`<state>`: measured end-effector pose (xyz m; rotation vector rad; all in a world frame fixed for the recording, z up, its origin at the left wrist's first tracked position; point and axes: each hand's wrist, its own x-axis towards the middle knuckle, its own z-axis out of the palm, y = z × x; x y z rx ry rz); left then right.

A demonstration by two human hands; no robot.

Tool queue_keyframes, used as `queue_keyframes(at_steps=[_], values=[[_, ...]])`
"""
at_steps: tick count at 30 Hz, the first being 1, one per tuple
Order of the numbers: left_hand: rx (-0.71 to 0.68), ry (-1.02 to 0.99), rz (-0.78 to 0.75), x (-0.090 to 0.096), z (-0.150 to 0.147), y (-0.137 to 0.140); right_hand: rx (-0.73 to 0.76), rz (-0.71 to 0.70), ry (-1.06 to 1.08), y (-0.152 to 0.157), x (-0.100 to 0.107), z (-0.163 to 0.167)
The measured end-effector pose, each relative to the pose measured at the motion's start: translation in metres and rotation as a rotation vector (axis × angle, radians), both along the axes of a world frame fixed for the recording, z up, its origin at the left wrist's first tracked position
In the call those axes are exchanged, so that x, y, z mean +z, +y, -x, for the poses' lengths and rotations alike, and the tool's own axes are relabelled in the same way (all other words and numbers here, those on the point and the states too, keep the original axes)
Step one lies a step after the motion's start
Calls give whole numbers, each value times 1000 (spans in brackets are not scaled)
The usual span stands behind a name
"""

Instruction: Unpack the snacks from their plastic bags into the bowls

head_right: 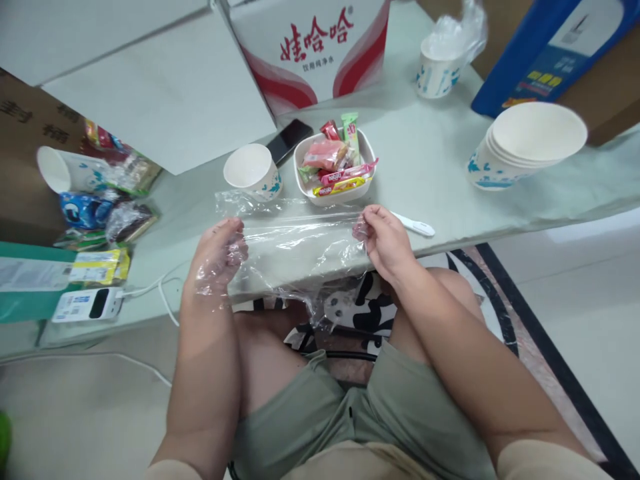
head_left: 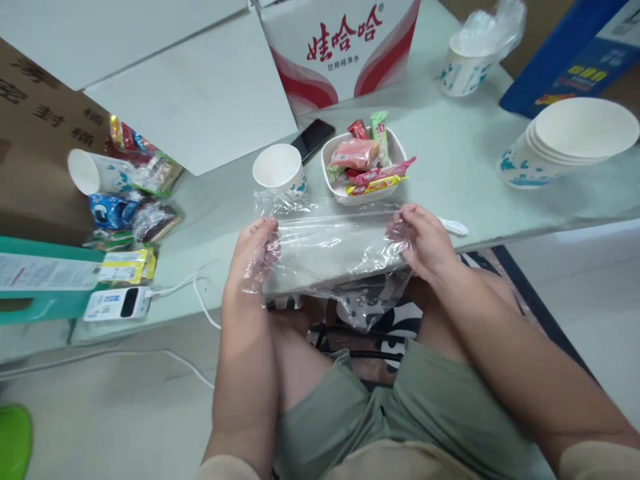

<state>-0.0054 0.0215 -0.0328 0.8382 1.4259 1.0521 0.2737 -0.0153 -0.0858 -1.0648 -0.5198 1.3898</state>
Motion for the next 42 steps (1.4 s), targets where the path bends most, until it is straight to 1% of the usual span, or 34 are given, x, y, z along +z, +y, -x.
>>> queue_keyframes(at_steps=[2,4,5,7,9,11,16,20,23,24,26,27,29,31,32,33,35,37,38,39,40,42], values=[[3,13,-18,0,-3,0,56,29,76,-1,4,2],[2,32,-65,0,-6,1,170,95,116,-4,8,2],[0,37,-91,0,-6,1,244,140,105,-5,10,3],[-11,33,-114,-1,-5,1,381,238,17,-9,11,2],[-15,22,-97,-1,0,1,455,305,-95,-11,10,1],[-20,25,-71,-1,6,1,420,297,-161,-11,8,-1],[-78,14,-19,0,17,3,156,111,-219,-8,7,-6],[-69,-30,-3,-1,5,2,-4,36,-370,-6,6,-10],[-173,-1,61,-6,-8,-2,-61,-22,-425,-7,3,-14],[-191,21,76,-9,-11,-3,-69,-42,-415,-8,2,-15],[-178,47,75,-12,-18,-4,-51,-66,-371,-11,-2,-17],[-152,39,59,-13,-20,-3,-18,-64,-348,-13,-3,-17],[-86,-19,0,-13,-22,-2,101,-30,-330,-16,-5,-15],[-12,-100,-77,-11,-22,-1,216,2,-361,-18,-4,-12],[21,-129,-119,-10,-21,0,228,-8,-381,-19,-2,-10],[41,-142,-158,-10,-20,0,197,-41,-400,-19,0,-9],[43,-107,-217,-12,-17,1,41,-147,-422,-19,6,-8],[32,-40,-242,-17,-15,1,-115,-233,-441,-19,10,-10],[24,-17,-240,-19,-15,2,-153,-246,-453,-18,11,-11],[15,-5,-231,-20,-15,2,-155,-235,-463,-18,10,-12],[3,0,-215,-21,-15,2,-123,-203,-473,-17,9,-14],[-14,15,-182,-21,-17,3,37,-115,-500,-16,5,-17]])
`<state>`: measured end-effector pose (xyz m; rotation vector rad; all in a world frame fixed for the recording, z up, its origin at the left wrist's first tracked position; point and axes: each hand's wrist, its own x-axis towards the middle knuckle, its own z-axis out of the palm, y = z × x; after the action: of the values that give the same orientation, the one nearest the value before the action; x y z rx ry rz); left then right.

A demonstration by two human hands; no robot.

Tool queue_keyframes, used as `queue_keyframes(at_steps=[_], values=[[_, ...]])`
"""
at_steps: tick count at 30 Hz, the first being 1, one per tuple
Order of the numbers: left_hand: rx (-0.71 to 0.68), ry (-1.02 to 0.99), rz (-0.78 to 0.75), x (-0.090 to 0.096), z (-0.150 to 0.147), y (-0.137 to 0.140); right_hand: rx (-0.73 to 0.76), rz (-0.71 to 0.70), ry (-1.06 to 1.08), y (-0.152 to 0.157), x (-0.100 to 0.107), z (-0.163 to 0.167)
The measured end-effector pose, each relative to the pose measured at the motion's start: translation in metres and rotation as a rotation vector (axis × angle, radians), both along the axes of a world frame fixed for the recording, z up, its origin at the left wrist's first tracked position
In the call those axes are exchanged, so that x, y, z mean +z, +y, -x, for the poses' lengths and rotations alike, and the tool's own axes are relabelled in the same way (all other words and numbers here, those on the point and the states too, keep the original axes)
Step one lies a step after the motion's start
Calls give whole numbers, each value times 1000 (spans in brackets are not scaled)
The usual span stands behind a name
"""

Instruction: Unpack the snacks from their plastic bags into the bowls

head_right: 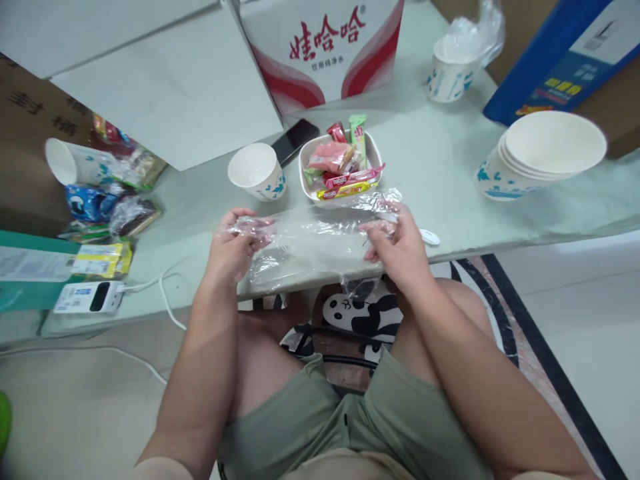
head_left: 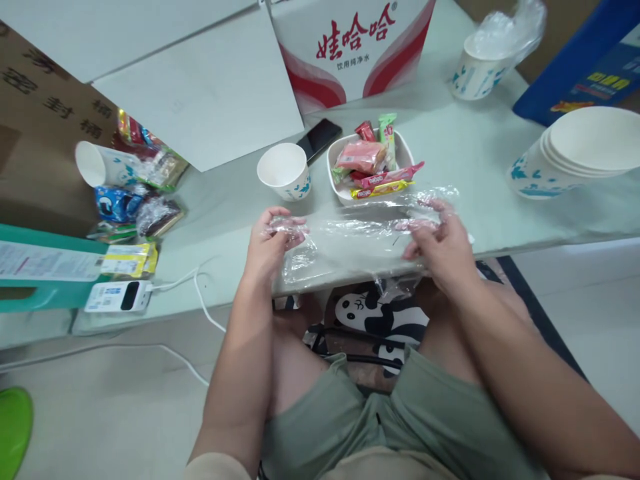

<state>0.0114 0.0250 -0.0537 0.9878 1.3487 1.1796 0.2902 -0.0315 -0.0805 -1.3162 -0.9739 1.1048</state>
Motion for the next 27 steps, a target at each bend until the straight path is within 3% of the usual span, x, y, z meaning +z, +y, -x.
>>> queue_keyframes(at_steps=[3,9,12,16,21,27], values=[[4,78,21,1,-2,2,164,86,-121,4,-6,-2],[-91,381,-38,-11,-1,6,-57,-9,-91,13,-7,1],[-73,427,-90,-14,0,7,-121,-21,-146,13,-6,2],[-40,348,-41,-6,-3,7,-159,49,-117,15,-5,0],[-219,207,78,1,-3,6,-126,11,-10,17,-1,-1],[27,24,-108,11,2,-6,-161,-142,31,0,5,-6]])
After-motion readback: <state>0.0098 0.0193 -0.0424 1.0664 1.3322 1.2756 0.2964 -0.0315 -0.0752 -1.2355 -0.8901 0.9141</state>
